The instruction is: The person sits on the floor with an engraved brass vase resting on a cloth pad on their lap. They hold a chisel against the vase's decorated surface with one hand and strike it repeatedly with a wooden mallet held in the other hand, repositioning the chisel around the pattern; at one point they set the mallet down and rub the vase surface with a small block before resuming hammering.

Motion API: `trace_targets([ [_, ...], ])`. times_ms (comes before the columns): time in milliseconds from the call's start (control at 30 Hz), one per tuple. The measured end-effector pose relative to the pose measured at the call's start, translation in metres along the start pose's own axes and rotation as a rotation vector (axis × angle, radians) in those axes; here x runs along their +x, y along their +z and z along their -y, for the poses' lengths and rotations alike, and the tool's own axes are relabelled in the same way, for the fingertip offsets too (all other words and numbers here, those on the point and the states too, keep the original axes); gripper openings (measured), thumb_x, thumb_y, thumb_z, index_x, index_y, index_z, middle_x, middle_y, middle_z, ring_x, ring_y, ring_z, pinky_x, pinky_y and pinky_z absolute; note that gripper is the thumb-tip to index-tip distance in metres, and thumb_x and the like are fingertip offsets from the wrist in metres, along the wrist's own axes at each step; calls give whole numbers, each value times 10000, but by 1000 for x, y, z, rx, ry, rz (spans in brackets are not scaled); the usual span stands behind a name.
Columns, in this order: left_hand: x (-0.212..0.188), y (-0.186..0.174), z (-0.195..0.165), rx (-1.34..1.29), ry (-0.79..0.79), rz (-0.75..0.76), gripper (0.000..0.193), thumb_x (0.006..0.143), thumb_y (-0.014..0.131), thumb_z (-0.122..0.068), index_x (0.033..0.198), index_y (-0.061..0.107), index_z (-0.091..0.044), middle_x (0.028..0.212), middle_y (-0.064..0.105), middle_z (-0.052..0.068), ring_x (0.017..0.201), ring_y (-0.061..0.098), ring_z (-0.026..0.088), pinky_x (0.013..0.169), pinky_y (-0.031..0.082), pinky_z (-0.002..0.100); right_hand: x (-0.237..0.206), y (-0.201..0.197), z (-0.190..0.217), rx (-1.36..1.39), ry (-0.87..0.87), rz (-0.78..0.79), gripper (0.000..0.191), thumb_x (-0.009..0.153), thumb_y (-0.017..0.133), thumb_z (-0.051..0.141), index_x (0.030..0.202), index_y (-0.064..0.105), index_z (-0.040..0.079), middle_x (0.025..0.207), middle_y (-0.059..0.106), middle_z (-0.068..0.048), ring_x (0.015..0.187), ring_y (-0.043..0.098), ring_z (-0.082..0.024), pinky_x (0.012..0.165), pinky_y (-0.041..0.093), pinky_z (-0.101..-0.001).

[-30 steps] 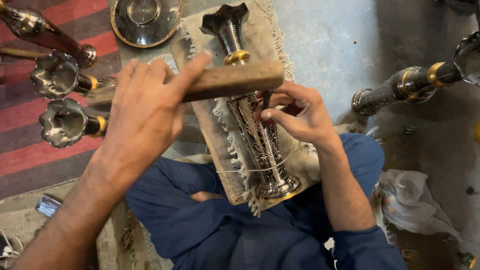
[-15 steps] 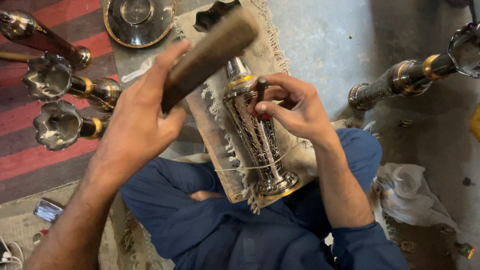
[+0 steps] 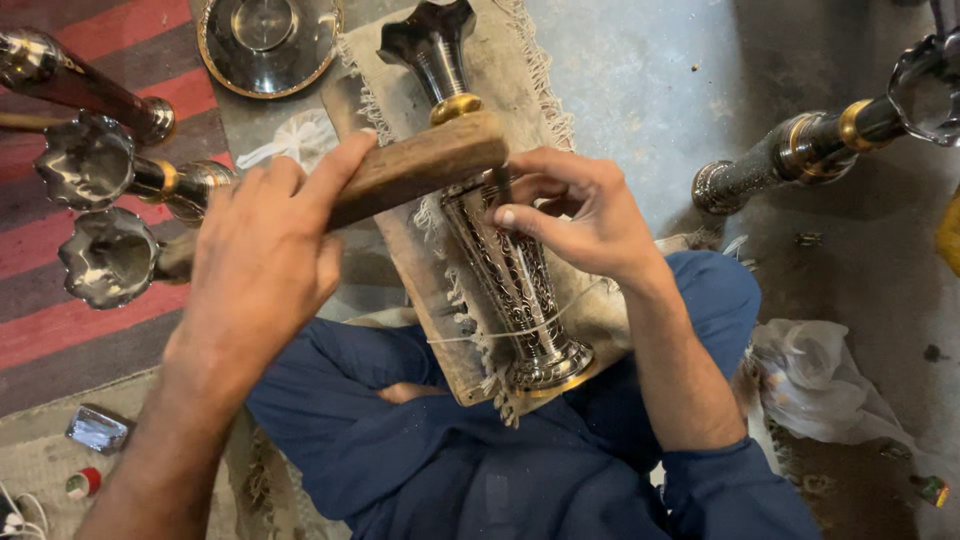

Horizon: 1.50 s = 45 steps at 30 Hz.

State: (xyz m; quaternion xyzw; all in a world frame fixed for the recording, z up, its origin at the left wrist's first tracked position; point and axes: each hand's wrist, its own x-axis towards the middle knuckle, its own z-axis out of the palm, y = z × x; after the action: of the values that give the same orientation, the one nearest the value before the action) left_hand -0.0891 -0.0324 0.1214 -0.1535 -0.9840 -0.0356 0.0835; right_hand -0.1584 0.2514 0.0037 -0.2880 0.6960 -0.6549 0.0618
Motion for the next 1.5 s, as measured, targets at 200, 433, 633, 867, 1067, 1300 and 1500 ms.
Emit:
trace_targets([
  [200,-12,8,-8,-673,-123,-146,676,839,630,70,1464,419,-76,1171,641,163,1087,676,304,936,513,354,-15,-9,-11,357,110,-155,349,1005,724,-36,1325,586,-27,1066,776,-159,956,767,-201,789,639,-308],
  [433,-47,106,-38,-1441,-337,-280,528,928,601,111,1388,388,-34,1096,616,65,1072,645,171,1113,521,397,-34,-1,-16,382,84,-109,385,1003,715,-34,1360,575,1,1041,760,-144,958,744,-164,822,626,-275],
  [633,-51,108,-36,-1393,-308,-239,527,941,608,97,1393,378,-44,1126,614,68,1096,637,172,1146,502,402,-38,7,-18,376,57,-144,392,1007,705,-39,1365,556,8,1060,764,-147,985,763,-185,842,647,-303],
  [867,-8,27,-9,-656,-277,184,540,804,696,-48,1298,477,-40,910,679,179,888,698,343,788,541,464,-38,11,-29,410,38,-199,447,964,733,-88,1358,548,11,1172,707,-130,1006,753,-214,861,659,-349],
  [1067,23,-16,-11,-341,32,125,607,792,666,-33,1363,468,-85,945,661,242,918,651,473,804,495,559,-40,13,-31,338,-40,-190,439,1003,715,-103,1391,549,19,1125,712,-142,1003,747,-214,897,666,-363],
  [1300,50,-40,-21,-215,179,165,715,759,671,-14,1437,452,-80,926,631,238,885,621,475,772,472,566,-40,13,-29,317,0,-201,453,992,723,-94,1390,540,23,1098,749,-153,983,772,-241,849,665,-351],
  [1500,52,-31,-19,45,213,175,774,745,656,3,1479,464,-148,972,645,217,948,641,445,803,466,582,-39,14,-26,304,1,-190,422,1007,723,-118,1381,576,12,1037,742,-176,940,761,-252,807,665,-343],
])
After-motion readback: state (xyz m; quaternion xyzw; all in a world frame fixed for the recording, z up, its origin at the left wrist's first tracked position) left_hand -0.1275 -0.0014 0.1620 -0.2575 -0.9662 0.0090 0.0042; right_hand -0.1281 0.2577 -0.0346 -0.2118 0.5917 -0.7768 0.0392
